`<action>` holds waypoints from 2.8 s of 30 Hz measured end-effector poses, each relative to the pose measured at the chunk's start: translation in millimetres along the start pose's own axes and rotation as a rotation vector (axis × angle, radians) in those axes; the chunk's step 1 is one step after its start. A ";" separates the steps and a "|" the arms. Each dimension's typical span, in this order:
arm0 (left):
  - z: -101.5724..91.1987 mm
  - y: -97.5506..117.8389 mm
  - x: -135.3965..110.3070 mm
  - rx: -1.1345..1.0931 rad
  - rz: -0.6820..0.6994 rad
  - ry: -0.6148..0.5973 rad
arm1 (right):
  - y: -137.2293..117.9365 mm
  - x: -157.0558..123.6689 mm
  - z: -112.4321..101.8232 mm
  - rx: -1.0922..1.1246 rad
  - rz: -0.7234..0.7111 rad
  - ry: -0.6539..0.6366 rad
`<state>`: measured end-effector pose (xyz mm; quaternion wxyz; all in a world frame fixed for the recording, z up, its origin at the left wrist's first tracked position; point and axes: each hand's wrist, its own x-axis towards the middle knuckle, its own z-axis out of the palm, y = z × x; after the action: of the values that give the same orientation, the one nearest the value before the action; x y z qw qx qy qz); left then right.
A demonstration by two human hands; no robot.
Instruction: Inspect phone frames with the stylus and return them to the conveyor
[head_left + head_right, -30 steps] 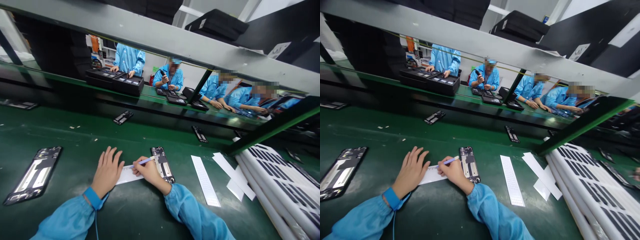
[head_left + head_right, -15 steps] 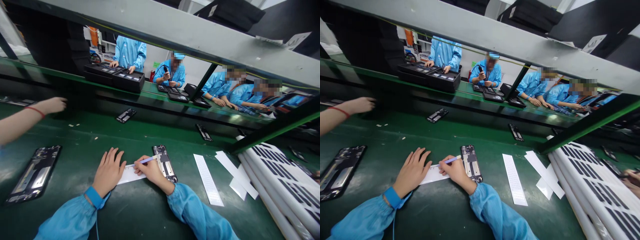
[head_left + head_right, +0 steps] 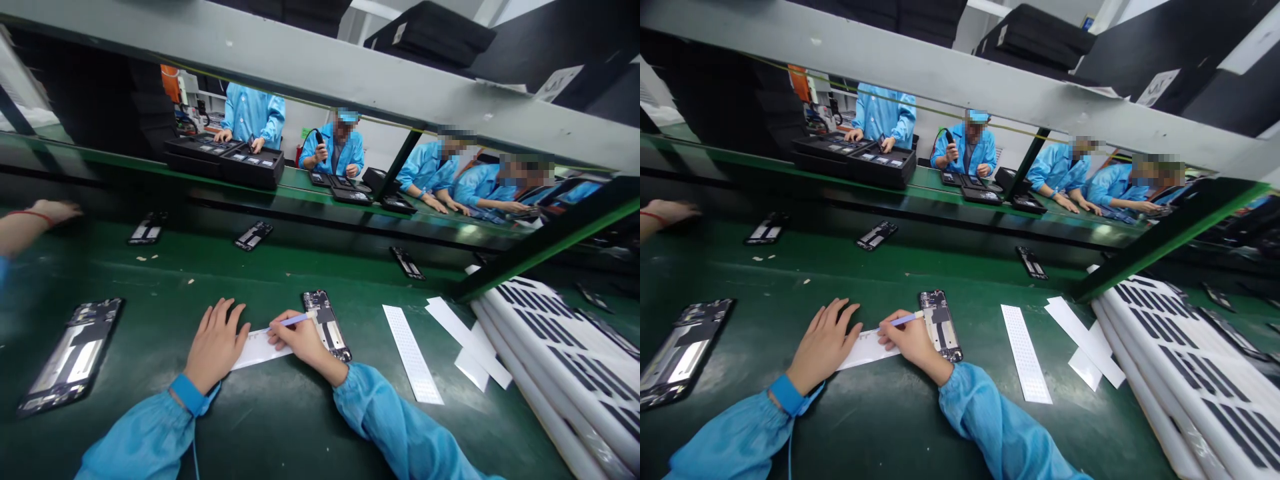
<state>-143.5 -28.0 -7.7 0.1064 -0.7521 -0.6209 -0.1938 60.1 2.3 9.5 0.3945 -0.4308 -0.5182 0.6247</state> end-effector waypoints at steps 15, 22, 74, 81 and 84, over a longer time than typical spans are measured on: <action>-1.9 1.8 1.2 0.008 0.000 0.016 | 6.3 7.0 2.8 -0.120 0.006 -0.036; -3.8 1.7 2.0 -0.017 -0.007 0.009 | 1.7 6.1 0.9 -0.035 0.048 -0.044; 0.3 -2.2 2.4 -0.033 0.005 0.041 | -15.1 2.0 -3.9 0.084 0.013 -0.002; -15.6 15.6 4.1 -0.194 0.087 0.164 | -41.1 -37.6 -88.9 0.003 -0.111 0.077; -18.5 54.1 -6.9 -0.360 0.263 0.141 | -28.7 -64.1 -127.6 -0.061 -0.067 0.078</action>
<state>-94.7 -52.8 10.4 0.0378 -0.8180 -0.4640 -0.3380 202.6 -14.3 34.5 0.4217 -0.4489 -0.5353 0.5780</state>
